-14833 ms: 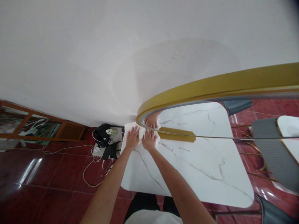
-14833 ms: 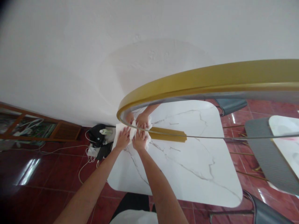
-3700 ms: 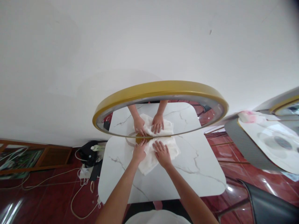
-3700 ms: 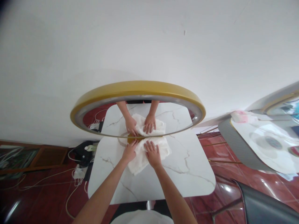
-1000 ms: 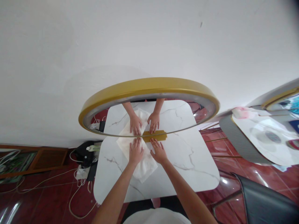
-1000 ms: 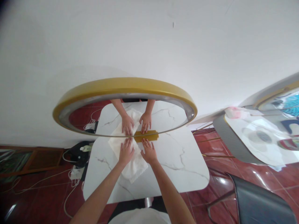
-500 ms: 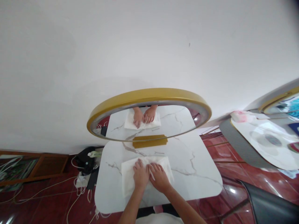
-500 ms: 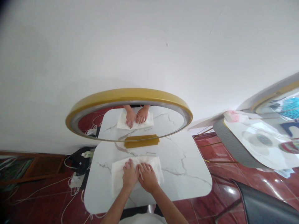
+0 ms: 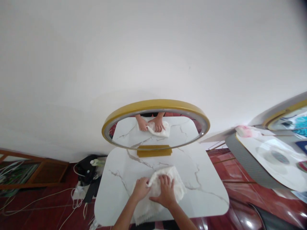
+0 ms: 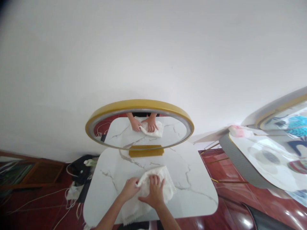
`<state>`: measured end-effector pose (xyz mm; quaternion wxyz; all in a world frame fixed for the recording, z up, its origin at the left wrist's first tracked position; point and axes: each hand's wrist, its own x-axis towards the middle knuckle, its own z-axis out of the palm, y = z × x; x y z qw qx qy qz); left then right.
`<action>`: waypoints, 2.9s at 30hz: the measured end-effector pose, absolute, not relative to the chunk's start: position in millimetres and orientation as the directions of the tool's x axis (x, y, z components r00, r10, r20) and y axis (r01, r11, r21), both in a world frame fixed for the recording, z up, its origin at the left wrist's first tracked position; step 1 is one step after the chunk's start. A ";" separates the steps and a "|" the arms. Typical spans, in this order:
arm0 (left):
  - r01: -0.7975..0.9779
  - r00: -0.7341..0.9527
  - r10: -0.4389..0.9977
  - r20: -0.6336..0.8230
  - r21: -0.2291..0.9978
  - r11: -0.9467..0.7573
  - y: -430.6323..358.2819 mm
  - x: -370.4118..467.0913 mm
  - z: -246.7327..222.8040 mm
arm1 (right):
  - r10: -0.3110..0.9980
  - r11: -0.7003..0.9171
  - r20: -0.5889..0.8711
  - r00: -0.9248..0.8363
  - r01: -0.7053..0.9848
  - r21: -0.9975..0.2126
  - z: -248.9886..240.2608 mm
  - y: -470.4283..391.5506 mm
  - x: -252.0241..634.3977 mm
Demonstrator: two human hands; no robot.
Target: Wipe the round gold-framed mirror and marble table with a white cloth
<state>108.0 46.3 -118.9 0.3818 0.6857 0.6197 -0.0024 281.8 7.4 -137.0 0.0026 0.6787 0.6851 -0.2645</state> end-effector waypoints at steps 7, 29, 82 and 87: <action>0.388 0.317 0.894 -0.317 0.904 0.183 37.1 142.7 -82.0 | 0.990 -0.016 -0.093 -0.104 0.579 -0.815 -123.4 13.4 286.8; 0.898 0.228 0.678 0.698 0.119 -0.424 172.1 139.0 255.9 | 0.389 0.636 0.919 0.062 0.704 -0.317 177.7 101.2 357.0; 0.790 0.199 0.698 0.688 0.308 -0.529 187.2 126.2 249.1 | 0.526 0.421 0.831 -0.179 0.904 -0.071 194.3 157.7 328.3; 0.756 0.213 0.706 0.675 0.344 -0.557 185.1 122.9 250.9 | 0.578 0.498 0.721 -0.382 0.865 0.059 175.1 161.5 298.0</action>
